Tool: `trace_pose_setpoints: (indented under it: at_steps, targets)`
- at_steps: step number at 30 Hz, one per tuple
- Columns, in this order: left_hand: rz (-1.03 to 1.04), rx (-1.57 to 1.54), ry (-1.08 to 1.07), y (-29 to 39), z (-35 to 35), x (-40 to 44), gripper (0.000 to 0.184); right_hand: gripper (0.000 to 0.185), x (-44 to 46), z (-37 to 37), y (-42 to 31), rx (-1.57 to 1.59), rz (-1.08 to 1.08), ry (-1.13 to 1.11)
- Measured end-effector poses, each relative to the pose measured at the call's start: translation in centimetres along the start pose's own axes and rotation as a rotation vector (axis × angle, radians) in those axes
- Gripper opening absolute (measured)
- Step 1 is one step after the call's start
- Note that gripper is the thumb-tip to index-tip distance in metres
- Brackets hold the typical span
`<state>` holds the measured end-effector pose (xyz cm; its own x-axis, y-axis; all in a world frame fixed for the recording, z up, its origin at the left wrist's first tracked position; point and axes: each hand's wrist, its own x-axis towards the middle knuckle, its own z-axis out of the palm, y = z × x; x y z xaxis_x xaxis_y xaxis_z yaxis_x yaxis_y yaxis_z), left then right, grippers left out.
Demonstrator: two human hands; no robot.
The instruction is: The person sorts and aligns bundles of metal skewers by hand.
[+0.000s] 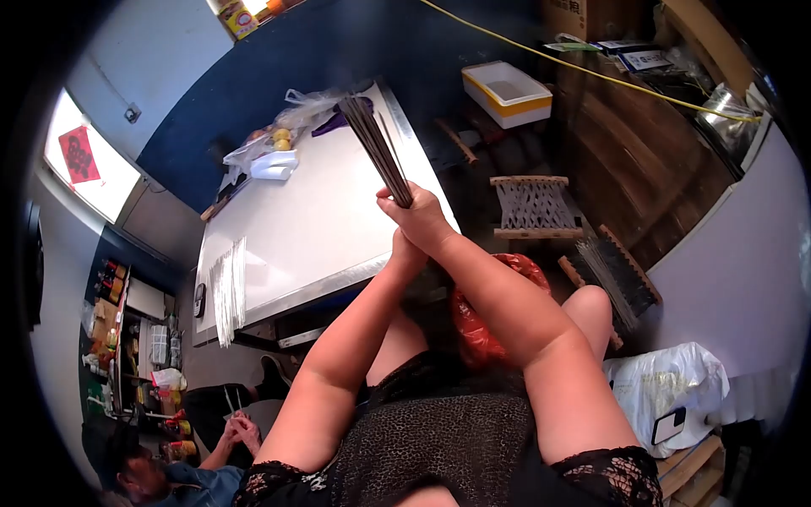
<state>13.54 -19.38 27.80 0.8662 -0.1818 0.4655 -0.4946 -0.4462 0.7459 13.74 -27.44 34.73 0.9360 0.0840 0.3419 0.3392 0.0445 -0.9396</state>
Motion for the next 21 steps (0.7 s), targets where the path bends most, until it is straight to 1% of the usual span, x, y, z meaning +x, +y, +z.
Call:
trace_pose_setpoints:
  at_steps: [1,2,3,4,5,7,8,9,11,12,13,15,16,18,19,21]
  targets:
    - [-0.005,-0.019,-0.017,0.6,-0.1,-0.7,0.036,0.018,-0.5,-0.5,-0.9,0.005,-0.003,-0.037]
    - [-0.009,-0.020,-0.025,1.4,0.0,-1.6,0.036,0.019,-1.2,-1.0,-1.8,0.050,0.088,-0.072]
    - [-0.106,-0.031,-0.093,3.1,-0.3,-2.8,0.035,0.020,-1.8,-1.4,-2.6,0.098,0.173,-0.110]
    - [-0.204,-0.041,-0.154,5.0,-0.7,-3.9,0.034,0.021,-2.5,-1.7,-2.8,0.235,0.272,-0.128]
    - [-0.338,-0.205,-0.205,6.9,-1.1,-5.2,0.034,0.022,-3.6,-1.9,-3.0,0.375,0.378,-0.147]
    - [-0.378,-0.383,-0.237,7.7,-0.9,-7.6,0.025,0.019,-5.6,-2.6,-2.9,0.507,0.556,-0.229]
    - [-0.481,-0.487,-0.350,8.2,-1.2,-8.9,0.025,0.017,-6.6,-2.7,-2.8,0.546,0.616,-0.243]
    - [-0.486,-0.485,-0.344,8.2,-1.1,-10.0,0.025,0.016,-7.4,-2.7,-2.9,0.580,0.669,-0.256]
    - [-0.649,-0.746,-0.331,7.6,-0.7,-12.1,0.025,0.016,-8.7,-2.2,-1.7,0.550,0.687,-0.284]
    - [-0.630,-0.809,-0.359,7.4,-1.0,-12.9,0.027,0.015,-9.2,-2.0,-1.6,0.519,0.707,-0.305]
    - [-0.624,-0.808,-0.356,7.3,-1.0,-13.4,0.027,0.016,-9.7,-1.7,-2.0,0.441,0.720,-0.297]
    - [-0.796,-0.967,-0.285,7.5,-1.2,-14.3,0.030,0.020,-9.9,-1.3,-1.2,0.406,0.758,-0.313]
    - [-0.793,-0.964,-0.282,7.9,-1.6,-14.5,0.030,0.020,-9.8,-1.0,-0.5,0.407,0.753,-0.317]
    - [-0.880,-1.161,-0.195,8.8,-2.2,-14.6,0.028,0.025,-9.5,-0.6,1.3,0.406,0.750,-0.412]
    - [-0.916,-1.043,-0.114,9.2,-2.3,-14.5,0.021,0.029,-9.5,-0.4,2.2,0.448,0.805,-0.385]
    - [-0.901,-1.183,-0.202,7.4,-3.2,-14.4,0.014,0.030,-9.6,-0.5,4.0,0.569,0.854,-0.367]
